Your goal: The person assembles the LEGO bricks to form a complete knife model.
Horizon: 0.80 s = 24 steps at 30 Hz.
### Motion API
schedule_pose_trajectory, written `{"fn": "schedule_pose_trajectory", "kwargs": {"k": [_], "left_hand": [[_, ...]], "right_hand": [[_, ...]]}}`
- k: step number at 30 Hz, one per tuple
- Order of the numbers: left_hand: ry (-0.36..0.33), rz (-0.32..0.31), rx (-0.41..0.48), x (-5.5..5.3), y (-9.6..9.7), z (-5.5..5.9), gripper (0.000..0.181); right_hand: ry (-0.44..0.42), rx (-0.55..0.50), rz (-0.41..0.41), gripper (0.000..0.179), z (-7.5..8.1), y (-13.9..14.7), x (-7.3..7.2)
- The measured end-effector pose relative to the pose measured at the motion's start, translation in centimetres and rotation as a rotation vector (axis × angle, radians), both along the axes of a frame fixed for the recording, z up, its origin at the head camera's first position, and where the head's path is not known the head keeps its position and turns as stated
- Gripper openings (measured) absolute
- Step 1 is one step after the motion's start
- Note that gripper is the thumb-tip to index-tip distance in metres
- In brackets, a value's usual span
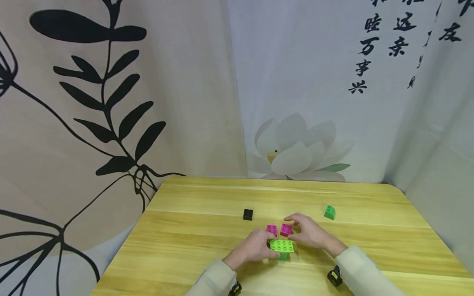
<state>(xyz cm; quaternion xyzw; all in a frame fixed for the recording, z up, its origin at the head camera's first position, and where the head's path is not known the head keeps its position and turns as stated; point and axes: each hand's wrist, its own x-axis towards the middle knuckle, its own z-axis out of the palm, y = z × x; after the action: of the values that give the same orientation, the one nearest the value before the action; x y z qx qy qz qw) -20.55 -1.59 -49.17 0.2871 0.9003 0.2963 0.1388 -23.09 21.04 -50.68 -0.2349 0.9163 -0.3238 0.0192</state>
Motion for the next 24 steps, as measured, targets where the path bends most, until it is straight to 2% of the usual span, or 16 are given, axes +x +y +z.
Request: {"fn": "schedule_pose_trajectory", "kwargs": {"k": [7, 17, 24], "left_hand": [[-0.024, 0.009, 0.017, -0.01, -0.03, -0.11, 0.041], [-0.017, 0.002, 0.014, 0.00, -0.03, -0.14, 0.042], [-0.020, 0.007, 0.011, -0.10, 0.02, -0.22, 0.044]], "right_hand": [[-0.045, 0.015, 0.001, 0.050, -0.47, -0.32, -0.44], [-0.086, 0.013, 0.012, 0.036, -0.42, -0.54, -0.84], [-0.058, 0.025, -0.004, 0.034, -0.73, -0.40, -0.94]]}}
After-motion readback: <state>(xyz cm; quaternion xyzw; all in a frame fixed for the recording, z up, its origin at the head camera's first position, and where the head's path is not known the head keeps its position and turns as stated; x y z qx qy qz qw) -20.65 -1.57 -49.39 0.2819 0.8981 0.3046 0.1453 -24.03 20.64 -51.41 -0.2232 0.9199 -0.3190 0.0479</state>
